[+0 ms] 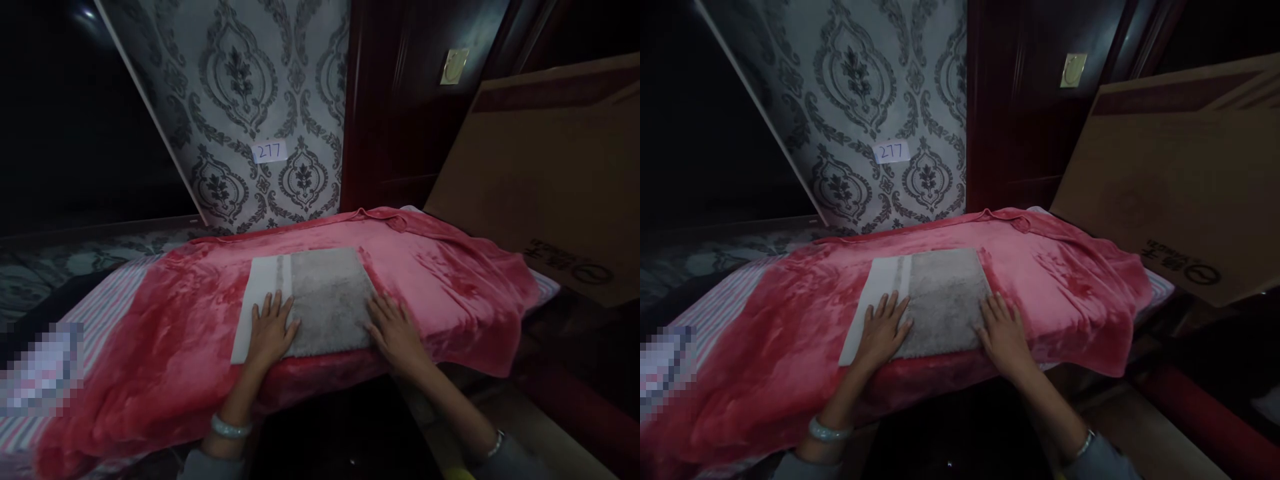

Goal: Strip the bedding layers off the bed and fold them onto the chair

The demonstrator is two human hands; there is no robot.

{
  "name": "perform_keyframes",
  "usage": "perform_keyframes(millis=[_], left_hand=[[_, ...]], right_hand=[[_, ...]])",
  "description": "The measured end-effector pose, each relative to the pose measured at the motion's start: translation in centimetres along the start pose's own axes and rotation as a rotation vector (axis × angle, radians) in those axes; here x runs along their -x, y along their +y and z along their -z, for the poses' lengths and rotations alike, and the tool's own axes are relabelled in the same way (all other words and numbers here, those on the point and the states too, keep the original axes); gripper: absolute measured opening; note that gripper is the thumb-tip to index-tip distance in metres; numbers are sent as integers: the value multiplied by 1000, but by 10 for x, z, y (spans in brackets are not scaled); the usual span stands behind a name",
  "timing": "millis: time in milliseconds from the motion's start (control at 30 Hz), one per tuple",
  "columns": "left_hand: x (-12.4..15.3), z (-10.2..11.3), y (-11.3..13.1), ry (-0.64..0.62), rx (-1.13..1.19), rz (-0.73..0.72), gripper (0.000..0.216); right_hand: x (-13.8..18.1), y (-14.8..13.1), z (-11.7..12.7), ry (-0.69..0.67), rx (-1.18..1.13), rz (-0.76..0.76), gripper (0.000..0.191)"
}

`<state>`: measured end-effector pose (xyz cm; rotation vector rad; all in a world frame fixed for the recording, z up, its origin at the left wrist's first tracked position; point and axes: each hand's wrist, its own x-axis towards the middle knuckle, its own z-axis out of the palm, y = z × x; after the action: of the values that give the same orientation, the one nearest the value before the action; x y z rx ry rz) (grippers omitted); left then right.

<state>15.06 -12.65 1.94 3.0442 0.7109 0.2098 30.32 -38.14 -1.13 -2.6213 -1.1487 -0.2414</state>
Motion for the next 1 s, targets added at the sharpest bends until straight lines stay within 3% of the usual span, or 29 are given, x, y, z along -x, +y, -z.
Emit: perform_keyframes(millis=[167,267,367,433,533,633,733,800,900,1000], left_hand=[[0,-2,-2,14,44,7,59],[0,-2,-3,0,45,15,59],[0,-1,-3,-13,28,18,59],[0,-1,-4,-12,19,19,58],[2,-3,-4,-19,22,12,58],[4,-4,-5,-28,45,6,58],[-3,6,-8,-46,81,19,57],[-18,18,-12,-35,109,46,54],[-52,33,-21,-32,112,98,52],[-81,30,-29,-69,63,142,56]], right_hand=[[-78,-56,29,-81,-66,183,59],[-122,-96,23,-173,-95,273,60],[-148,-110,4,-242,-101,319,61],[-156,-99,-10,-255,-94,343,61],[-160,-60,-21,-242,-65,297,62],[-166,-16,-16,-246,5,116,61],[-182,1,-3,-237,62,-58,60],[-196,-12,2,-219,58,-43,60],[-211,-59,-4,-223,-3,117,59],[-215,-103,-20,-237,-53,257,58]])
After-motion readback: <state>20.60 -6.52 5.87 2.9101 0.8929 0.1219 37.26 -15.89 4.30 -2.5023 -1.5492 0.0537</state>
